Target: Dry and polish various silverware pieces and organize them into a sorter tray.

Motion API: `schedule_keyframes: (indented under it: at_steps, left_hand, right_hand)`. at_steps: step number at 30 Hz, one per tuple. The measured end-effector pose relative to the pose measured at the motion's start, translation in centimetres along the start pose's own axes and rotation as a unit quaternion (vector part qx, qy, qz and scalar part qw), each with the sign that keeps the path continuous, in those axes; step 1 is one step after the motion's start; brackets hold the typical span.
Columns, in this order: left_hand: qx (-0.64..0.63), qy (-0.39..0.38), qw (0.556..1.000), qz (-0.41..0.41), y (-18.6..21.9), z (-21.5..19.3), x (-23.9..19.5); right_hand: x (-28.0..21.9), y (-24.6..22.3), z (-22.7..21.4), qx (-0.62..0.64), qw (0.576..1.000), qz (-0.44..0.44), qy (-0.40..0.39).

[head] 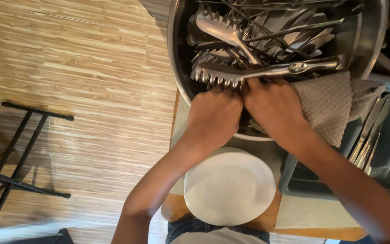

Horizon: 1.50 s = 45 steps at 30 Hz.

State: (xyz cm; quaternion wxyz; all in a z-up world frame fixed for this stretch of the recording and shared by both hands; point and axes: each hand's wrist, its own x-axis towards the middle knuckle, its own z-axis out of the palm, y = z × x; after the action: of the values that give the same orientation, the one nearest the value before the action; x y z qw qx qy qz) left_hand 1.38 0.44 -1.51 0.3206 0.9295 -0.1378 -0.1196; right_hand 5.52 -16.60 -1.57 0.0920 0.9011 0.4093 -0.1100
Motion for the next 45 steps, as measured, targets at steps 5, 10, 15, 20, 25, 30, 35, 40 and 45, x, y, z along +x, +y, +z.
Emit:
schedule_keyframes:
  at_steps: [5, 10, 15, 20, 25, 30, 35, 40, 45]
  left_hand:
    - [-0.018, 0.0, 0.999, -0.032, -0.3, 0.4, 0.5]
    - [-0.055, 0.059, 0.997, -0.012, -1.4, 0.7, 0.7]
    - [-0.101, 0.068, 0.993, 0.007, -1.2, -0.8, 0.6]
    - [-0.171, 0.092, 0.981, -0.005, -0.4, -2.0, 0.1]
    - [-0.227, 0.048, 0.97, -0.072, 1.0, -3.4, 0.0]
    - [-0.213, 0.138, 0.967, -0.009, 1.3, -2.0, -1.0]
    - [-0.272, 0.136, 0.953, -0.011, 3.6, -2.8, -2.9]
    - [-0.294, 0.181, 0.938, -0.01, 5.2, -2.4, -5.5]
    - [-0.456, 0.172, 0.862, -0.137, 6.4, -0.9, -7.2]
  right_hand:
    - [0.5, 0.7, 0.6, -0.043, 0.999, -0.033, -0.007]
    - [0.5, 1.5, 0.2, -0.088, 0.993, -0.076, 0.008]
    - [0.4, 2.1, -1.1, -0.051, 0.988, -0.115, 0.089]
    - [-0.5, 1.7, -4.1, -0.027, 0.988, -0.109, 0.106]
    - [-2.6, 1.2, -5.1, -0.027, 0.991, -0.082, 0.104]
    - [-4.0, 0.1, -6.3, 0.002, 0.991, -0.065, 0.12]
    - [-5.1, -0.5, -6.6, 0.014, 0.992, -0.057, 0.11]
    - [-6.7, -1.3, -7.0, 0.03, 0.99, -0.054, 0.125]
    - [-8.8, -2.6, -7.2, 0.037, 0.984, -0.03, 0.17]
